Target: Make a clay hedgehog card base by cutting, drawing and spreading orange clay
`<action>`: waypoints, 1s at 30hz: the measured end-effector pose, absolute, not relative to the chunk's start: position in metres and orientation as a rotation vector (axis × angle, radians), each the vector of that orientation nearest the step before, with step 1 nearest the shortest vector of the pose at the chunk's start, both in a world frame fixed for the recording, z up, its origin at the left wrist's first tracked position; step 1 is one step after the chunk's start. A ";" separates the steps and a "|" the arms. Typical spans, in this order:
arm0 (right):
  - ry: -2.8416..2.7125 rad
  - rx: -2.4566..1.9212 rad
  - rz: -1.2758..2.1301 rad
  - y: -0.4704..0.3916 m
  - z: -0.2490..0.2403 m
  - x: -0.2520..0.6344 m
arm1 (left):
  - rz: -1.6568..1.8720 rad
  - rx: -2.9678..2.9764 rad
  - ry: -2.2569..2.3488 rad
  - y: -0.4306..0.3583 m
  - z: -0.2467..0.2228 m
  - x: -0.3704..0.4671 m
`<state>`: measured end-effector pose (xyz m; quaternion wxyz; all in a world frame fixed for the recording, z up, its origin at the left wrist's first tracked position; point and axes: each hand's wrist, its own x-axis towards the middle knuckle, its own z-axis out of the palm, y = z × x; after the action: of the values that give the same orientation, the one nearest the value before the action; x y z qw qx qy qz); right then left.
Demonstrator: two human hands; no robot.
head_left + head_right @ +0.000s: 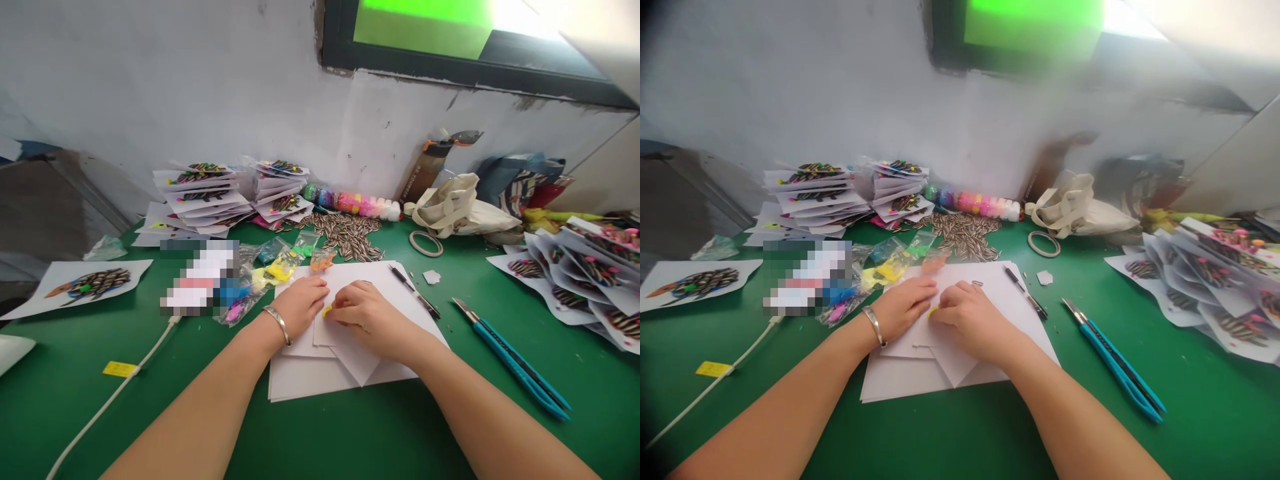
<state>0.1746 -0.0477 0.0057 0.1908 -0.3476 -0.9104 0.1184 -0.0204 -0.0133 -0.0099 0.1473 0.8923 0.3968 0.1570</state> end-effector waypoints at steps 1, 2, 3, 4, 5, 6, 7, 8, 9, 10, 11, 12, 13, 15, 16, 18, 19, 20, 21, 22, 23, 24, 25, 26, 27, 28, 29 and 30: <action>-2.529 -0.992 0.339 -0.046 0.006 0.176 | 0.458 2.569 1.142 -0.013 -0.010 -0.020; -2.491 -1.014 0.342 -0.044 0.006 0.179 | 0.467 2.569 1.144 -0.013 -0.011 -0.021; -2.441 -1.050 0.338 -0.041 0.006 0.183 | 0.475 2.569 1.148 -0.013 -0.011 -0.021; -2.379 -1.104 0.328 -0.038 0.006 0.188 | 0.482 2.568 1.150 -0.013 -0.011 -0.021; -2.297 -1.181 0.313 -0.033 0.007 0.194 | 0.487 2.568 1.152 -0.013 -0.011 -0.021; -2.201 -1.286 0.292 -0.029 0.007 0.202 | 0.490 2.570 1.153 -0.013 -0.011 -0.021; -2.111 -1.409 0.273 -0.025 0.007 0.209 | 0.491 2.572 1.152 -0.013 -0.011 -0.021; -2.048 -1.523 0.266 -0.022 0.008 0.216 | 0.491 2.576 1.150 -0.013 -0.011 -0.021; -2.010 -1.605 0.270 -0.020 0.008 0.222 | 0.491 2.578 1.148 -0.013 -0.012 -0.021; -2.001 -1.659 0.279 -0.019 0.009 0.226 | 0.492 2.579 1.147 -0.013 -0.012 -0.021; -2.018 -1.691 0.289 -0.018 0.009 0.228 | 0.495 2.580 1.146 -0.012 -0.012 -0.021; -2.051 -1.705 0.293 -0.018 0.009 0.228 | 0.500 2.579 1.146 -0.012 -0.013 -0.021; -2.093 -1.712 0.285 -0.019 0.008 0.227 | 0.505 2.580 1.146 -0.012 -0.013 -0.021; -2.178 -1.733 0.220 -0.019 0.004 0.221 | 0.513 2.583 1.142 -0.012 -0.014 -0.021; -2.221 -1.747 0.172 -0.018 0.002 0.217 | 0.514 2.585 1.140 -0.012 -0.015 -0.021; -2.300 -1.764 0.090 -0.015 -0.004 0.212 | 0.516 2.585 1.138 -0.011 -0.015 -0.021; -2.330 -1.765 0.065 -0.013 -0.007 0.211 | 0.518 2.583 1.139 -0.011 -0.015 -0.021; -2.353 -1.762 0.052 -0.010 -0.010 0.210 | 0.520 2.580 1.143 -0.011 -0.015 -0.021; -2.365 -1.758 0.044 -0.007 -0.012 0.210 | 0.521 2.578 1.145 -0.011 -0.015 -0.021; -2.370 -1.757 0.034 -0.005 -0.015 0.211 | 0.524 2.576 1.146 -0.011 -0.015 -0.021; -2.373 -1.759 0.016 -0.004 -0.017 0.211 | 0.527 2.577 1.147 -0.011 -0.015 -0.021; -2.375 -1.762 -0.005 -0.003 -0.019 0.211 | 0.529 2.578 1.146 -0.011 -0.015 -0.021; -2.377 -1.763 -0.025 -0.002 -0.020 0.212 | 0.532 2.581 1.144 -0.011 -0.015 -0.021; -2.380 -1.762 -0.045 -0.002 -0.021 0.212 | 0.536 2.583 1.144 -0.011 -0.015 -0.020; -2.382 -1.760 -0.061 -0.002 -0.021 0.212 | 0.539 2.584 1.145 -0.011 -0.015 -0.020; -2.383 -1.756 -0.074 -0.003 -0.020 0.211 | 0.542 2.584 1.146 -0.011 -0.015 -0.020; -2.381 -1.753 -0.085 -0.004 -0.019 0.211 | 0.545 2.584 1.146 -0.011 -0.016 -0.020; -2.374 -1.752 -0.094 -0.004 -0.018 0.211 | 0.547 2.584 1.144 -0.011 -0.016 -0.020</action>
<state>0.2106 -0.0043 -0.0181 0.0947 -0.5910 -0.8005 -0.0316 -0.0198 -0.0112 -0.0155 0.1312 0.8900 0.3940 0.1882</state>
